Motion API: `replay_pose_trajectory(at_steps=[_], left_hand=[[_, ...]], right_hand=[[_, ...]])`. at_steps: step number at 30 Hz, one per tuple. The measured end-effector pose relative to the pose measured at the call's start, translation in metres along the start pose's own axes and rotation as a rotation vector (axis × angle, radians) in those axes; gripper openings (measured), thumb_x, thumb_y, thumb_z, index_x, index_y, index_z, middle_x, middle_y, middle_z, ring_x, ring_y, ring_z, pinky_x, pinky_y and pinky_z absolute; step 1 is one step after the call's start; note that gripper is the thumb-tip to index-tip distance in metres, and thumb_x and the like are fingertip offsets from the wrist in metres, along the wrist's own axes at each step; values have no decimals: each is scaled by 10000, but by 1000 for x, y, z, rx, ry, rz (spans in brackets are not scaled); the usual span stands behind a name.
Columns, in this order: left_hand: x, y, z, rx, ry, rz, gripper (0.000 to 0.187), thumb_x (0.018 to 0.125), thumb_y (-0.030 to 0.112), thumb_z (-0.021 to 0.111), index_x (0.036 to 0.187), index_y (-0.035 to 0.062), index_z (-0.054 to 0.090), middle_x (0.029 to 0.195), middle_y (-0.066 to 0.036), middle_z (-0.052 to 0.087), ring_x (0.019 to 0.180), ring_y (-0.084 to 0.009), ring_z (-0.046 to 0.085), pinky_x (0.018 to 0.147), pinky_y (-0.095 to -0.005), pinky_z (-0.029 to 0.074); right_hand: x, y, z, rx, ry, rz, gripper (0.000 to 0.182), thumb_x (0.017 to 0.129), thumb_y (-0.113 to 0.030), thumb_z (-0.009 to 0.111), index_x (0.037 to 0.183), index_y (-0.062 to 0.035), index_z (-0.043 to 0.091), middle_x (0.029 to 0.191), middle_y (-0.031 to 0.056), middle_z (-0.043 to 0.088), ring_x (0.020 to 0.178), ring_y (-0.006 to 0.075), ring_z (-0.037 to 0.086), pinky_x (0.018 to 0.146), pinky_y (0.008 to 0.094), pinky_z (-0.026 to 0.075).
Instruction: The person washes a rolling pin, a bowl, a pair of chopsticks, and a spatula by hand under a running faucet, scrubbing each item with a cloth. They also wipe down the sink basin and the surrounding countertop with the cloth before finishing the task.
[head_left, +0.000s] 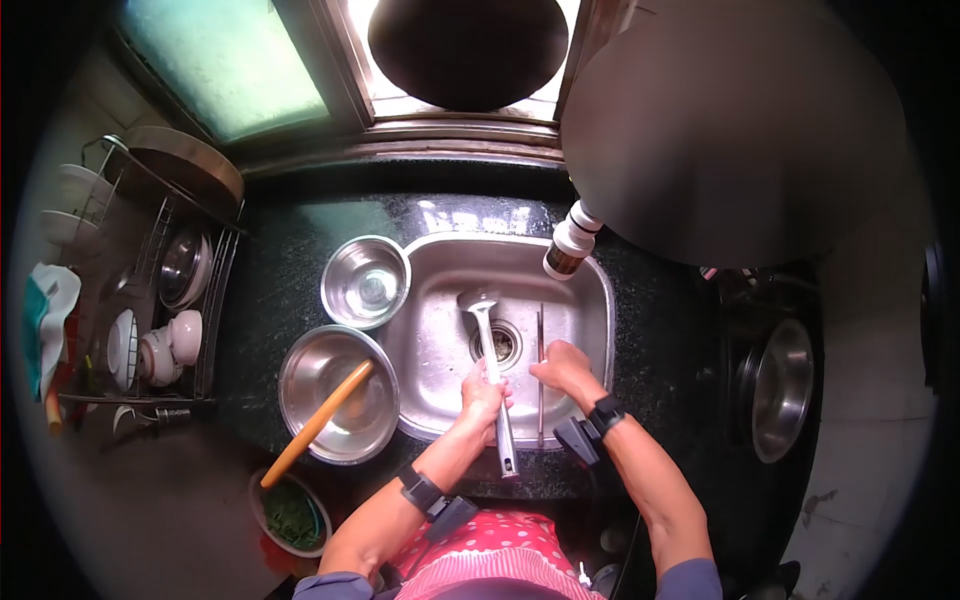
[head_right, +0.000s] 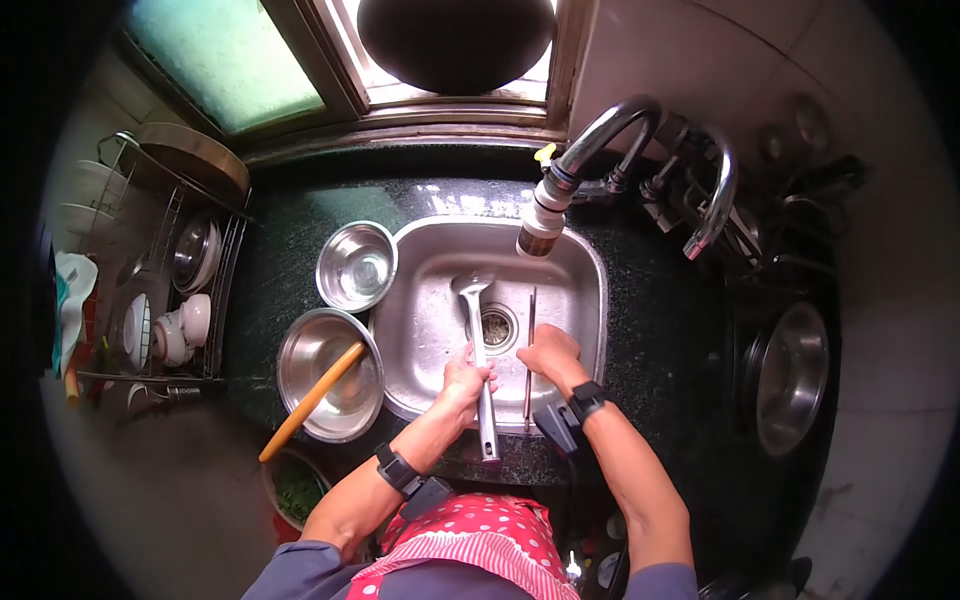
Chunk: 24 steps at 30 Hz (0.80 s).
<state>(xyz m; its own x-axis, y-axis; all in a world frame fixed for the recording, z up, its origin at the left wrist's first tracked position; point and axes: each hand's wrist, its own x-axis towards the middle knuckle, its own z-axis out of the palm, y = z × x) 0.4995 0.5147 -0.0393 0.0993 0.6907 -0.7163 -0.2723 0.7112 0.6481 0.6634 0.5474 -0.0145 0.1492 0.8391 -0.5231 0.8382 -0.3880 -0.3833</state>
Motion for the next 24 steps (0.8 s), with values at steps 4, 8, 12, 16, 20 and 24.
replay_pose_trajectory(at_steps=[4,8,12,16,20,24], left_hand=[[12,0,-4,24,133,-29,652,795,-165,492,1377,84,333,906,-84,541,704,-155,557,559,-295,521],[34,-17,-15,-214,105,-81,786,758,-192,506,1410,153,233,982,-108,522,733,-204,566,560,-379,515],[45,-7,-13,-382,60,-107,688,808,-120,497,1380,164,243,957,-100,512,770,-203,558,623,-425,491],[46,17,-9,-362,-24,-179,650,843,-30,506,1390,188,229,964,-91,511,802,-199,545,639,-430,475],[44,28,-1,-336,-118,-216,548,870,109,526,1336,219,259,1047,-48,497,921,-196,506,729,-524,424],[57,19,2,-348,-94,-297,711,869,140,554,1427,257,129,1185,-94,474,1084,-285,472,917,-697,274]], right_hand=[[35,7,32,-196,14,-99,262,638,-223,643,769,-1,694,808,217,669,806,362,664,736,427,525],[50,14,48,-309,9,-119,232,634,-188,635,758,0,689,820,220,668,818,366,660,750,433,523],[39,18,31,-311,86,-234,255,649,-206,639,791,2,680,835,215,661,835,363,647,774,436,511],[20,10,-18,-208,60,-166,299,671,-255,670,872,-34,656,910,193,635,869,353,625,783,430,499],[7,11,-69,-52,283,-134,329,668,-168,676,971,-58,609,924,166,639,865,334,632,771,400,503],[13,7,-119,290,393,-258,676,684,-151,645,1324,-62,448,1202,202,564,1118,341,559,928,399,458]])
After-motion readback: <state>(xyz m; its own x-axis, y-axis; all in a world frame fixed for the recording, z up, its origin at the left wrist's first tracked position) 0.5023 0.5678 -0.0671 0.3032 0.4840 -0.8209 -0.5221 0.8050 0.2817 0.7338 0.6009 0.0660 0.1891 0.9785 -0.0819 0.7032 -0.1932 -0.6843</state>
